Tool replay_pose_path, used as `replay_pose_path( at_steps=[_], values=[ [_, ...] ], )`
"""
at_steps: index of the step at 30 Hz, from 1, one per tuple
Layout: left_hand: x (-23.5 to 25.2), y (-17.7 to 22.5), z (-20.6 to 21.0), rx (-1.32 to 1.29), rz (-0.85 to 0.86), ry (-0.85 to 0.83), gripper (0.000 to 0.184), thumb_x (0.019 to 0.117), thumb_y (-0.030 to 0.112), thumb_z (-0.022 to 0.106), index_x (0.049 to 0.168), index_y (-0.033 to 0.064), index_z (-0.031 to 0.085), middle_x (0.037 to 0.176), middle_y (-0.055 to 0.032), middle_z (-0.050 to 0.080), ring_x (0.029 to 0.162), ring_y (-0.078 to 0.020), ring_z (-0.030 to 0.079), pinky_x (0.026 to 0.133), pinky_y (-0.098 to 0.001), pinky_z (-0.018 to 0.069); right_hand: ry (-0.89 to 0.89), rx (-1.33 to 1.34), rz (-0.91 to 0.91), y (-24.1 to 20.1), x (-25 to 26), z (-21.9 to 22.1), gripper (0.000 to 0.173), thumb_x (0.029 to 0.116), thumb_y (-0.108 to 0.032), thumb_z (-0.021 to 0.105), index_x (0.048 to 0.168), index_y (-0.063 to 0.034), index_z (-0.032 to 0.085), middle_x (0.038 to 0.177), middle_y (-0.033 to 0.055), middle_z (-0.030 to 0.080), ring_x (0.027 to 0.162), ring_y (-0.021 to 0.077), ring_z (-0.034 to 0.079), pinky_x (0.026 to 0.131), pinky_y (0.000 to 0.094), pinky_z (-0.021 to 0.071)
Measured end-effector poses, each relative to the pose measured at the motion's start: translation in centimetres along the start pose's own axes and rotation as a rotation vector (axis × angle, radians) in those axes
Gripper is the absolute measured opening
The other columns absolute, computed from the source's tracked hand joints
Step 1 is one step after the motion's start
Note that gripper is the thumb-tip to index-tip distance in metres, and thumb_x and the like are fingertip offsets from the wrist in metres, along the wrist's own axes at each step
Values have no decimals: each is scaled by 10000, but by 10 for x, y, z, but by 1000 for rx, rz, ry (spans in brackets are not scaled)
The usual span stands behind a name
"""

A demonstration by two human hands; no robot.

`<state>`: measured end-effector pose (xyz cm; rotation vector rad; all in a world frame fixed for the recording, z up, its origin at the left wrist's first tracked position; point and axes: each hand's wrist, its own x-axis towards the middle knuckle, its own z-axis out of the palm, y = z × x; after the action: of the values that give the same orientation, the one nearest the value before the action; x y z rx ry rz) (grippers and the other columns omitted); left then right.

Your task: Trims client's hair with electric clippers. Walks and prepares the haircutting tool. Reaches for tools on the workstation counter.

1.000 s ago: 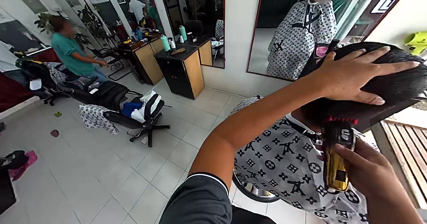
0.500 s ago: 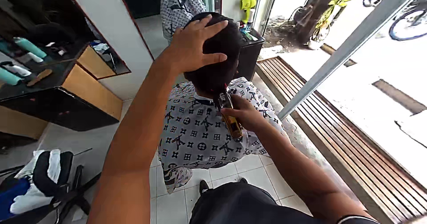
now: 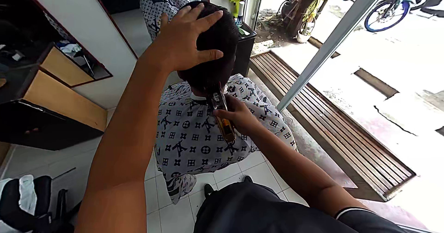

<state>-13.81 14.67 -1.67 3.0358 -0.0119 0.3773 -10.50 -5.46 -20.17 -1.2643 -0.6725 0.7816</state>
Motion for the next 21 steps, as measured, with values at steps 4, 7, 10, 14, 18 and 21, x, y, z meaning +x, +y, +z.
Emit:
replay_pose_path(
  at_steps=[4,7,10,14,18,21],
  values=[
    [0,-2,0,20,3,-5,895,882,741,581,1631,346,290,1691,-150,239,1557,-427,174,1114,-817,87,-3,-6,-197,-31,7,9,642,888,-120,732,1444,-18,427,1174,157,662,952,250,716,802,433,637],
    [1,-3,2,15,14,0,914,880,753,577,1634,324,289,1690,-159,238,1554,-438,173,1110,-822,88,9,-81,-302,-29,11,11,672,879,-151,732,1449,2,409,1175,152,657,918,219,711,782,395,633],
    [2,-6,0,16,45,-1,905,893,784,511,1634,311,296,1682,-172,255,1549,-444,185,1116,-812,103,77,-114,-146,-4,5,14,638,887,-155,747,1445,-59,453,1157,134,669,887,203,698,759,384,613],
    [3,-10,-2,28,82,17,900,892,747,564,1631,300,308,1664,-181,294,1537,-450,222,1111,-817,86,132,22,-12,0,3,23,586,897,-110,732,1419,-48,474,1110,146,673,902,233,705,791,422,617],
    [3,-11,-2,28,103,26,891,896,711,602,1627,287,318,1656,-196,305,1531,-459,233,1112,-822,74,139,99,-152,-30,4,39,604,883,-101,721,1419,-28,453,1133,141,673,934,241,719,799,438,636],
    [4,-13,1,18,112,34,914,872,759,582,1619,294,338,1649,-199,318,1526,-465,244,1107,-826,81,133,48,-245,-35,9,41,635,880,-127,716,1431,-8,423,1153,130,662,948,215,712,811,411,633]
  ],
)
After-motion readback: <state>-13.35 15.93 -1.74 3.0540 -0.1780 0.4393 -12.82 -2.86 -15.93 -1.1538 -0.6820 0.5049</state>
